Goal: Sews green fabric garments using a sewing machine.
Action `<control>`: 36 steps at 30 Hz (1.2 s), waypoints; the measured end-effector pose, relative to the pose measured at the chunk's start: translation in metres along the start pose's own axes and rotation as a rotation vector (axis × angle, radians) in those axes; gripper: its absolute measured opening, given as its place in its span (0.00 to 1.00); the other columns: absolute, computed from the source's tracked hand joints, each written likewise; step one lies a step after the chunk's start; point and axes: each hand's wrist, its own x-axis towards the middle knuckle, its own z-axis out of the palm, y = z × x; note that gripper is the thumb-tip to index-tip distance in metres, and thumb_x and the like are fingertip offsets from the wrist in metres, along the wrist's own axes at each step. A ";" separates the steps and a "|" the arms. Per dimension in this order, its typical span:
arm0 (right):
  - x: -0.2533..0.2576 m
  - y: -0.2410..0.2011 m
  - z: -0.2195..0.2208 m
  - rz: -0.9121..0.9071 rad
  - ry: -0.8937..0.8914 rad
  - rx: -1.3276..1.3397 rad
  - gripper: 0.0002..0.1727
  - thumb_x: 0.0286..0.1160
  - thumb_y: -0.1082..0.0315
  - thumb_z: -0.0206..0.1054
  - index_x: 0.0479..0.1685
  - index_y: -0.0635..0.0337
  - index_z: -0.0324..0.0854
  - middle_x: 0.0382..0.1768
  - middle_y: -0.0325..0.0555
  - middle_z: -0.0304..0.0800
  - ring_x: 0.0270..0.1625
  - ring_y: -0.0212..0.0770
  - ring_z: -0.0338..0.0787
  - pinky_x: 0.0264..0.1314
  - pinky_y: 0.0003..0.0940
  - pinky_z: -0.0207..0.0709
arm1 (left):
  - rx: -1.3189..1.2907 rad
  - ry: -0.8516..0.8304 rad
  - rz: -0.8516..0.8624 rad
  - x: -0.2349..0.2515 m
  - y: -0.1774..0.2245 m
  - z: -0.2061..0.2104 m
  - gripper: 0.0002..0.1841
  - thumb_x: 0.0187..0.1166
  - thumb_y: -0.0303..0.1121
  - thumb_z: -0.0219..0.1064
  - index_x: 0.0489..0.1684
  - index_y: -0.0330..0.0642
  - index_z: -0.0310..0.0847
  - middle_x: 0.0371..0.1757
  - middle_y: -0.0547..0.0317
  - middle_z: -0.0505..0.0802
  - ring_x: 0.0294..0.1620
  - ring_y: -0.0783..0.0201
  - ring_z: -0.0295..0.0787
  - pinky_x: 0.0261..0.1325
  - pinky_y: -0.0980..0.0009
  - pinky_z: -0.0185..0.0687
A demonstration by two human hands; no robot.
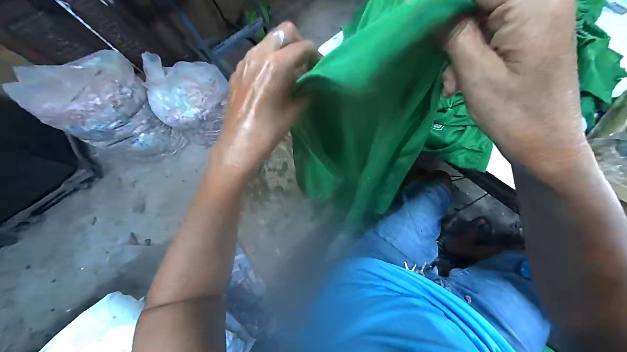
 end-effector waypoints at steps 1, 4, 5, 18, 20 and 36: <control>0.000 0.001 -0.002 0.027 0.039 -0.006 0.16 0.88 0.70 0.52 0.57 0.59 0.87 0.44 0.39 0.90 0.35 0.20 0.82 0.38 0.20 0.77 | 0.035 0.001 -0.056 -0.005 -0.014 0.009 0.13 0.73 0.24 0.69 0.54 0.32 0.86 0.58 0.36 0.87 0.57 0.36 0.85 0.58 0.34 0.76; -0.002 0.011 -0.013 0.104 0.098 0.103 0.14 0.87 0.71 0.51 0.53 0.62 0.84 0.43 0.37 0.86 0.33 0.20 0.82 0.34 0.20 0.79 | -0.022 0.006 -0.211 -0.027 -0.055 0.025 0.12 0.77 0.26 0.64 0.54 0.32 0.88 0.63 0.36 0.88 0.63 0.38 0.85 0.63 0.36 0.75; -0.004 0.017 -0.016 0.120 0.096 0.170 0.14 0.87 0.71 0.50 0.54 0.62 0.82 0.45 0.36 0.85 0.32 0.20 0.82 0.31 0.19 0.79 | -0.113 0.032 -0.261 -0.034 -0.066 0.025 0.12 0.78 0.27 0.64 0.53 0.32 0.88 0.63 0.39 0.89 0.63 0.45 0.86 0.65 0.43 0.78; -0.005 -0.017 0.034 0.048 -0.313 -0.038 0.59 0.67 0.60 0.80 0.95 0.63 0.41 0.61 0.54 0.85 0.44 0.44 0.90 0.47 0.43 0.86 | -0.263 0.083 0.048 0.015 0.029 0.013 0.12 0.70 0.39 0.69 0.44 0.43 0.86 0.34 0.64 0.90 0.33 0.75 0.83 0.38 0.73 0.76; -0.007 -0.010 0.038 0.019 -0.263 -0.111 0.45 0.73 0.69 0.70 0.94 0.58 0.54 0.41 0.49 0.92 0.36 0.47 0.88 0.40 0.47 0.82 | -0.366 0.017 0.048 0.010 0.031 0.016 0.18 0.69 0.42 0.69 0.54 0.44 0.80 0.39 0.66 0.90 0.36 0.79 0.85 0.41 0.77 0.81; -0.035 0.029 -0.025 0.065 -0.206 -0.027 0.23 0.90 0.71 0.46 0.76 0.50 0.79 0.61 0.45 0.85 0.53 0.29 0.88 0.54 0.27 0.84 | -0.409 0.172 -0.243 -0.099 -0.062 0.028 0.14 0.75 0.33 0.73 0.54 0.36 0.87 0.53 0.59 0.94 0.53 0.75 0.90 0.62 0.72 0.84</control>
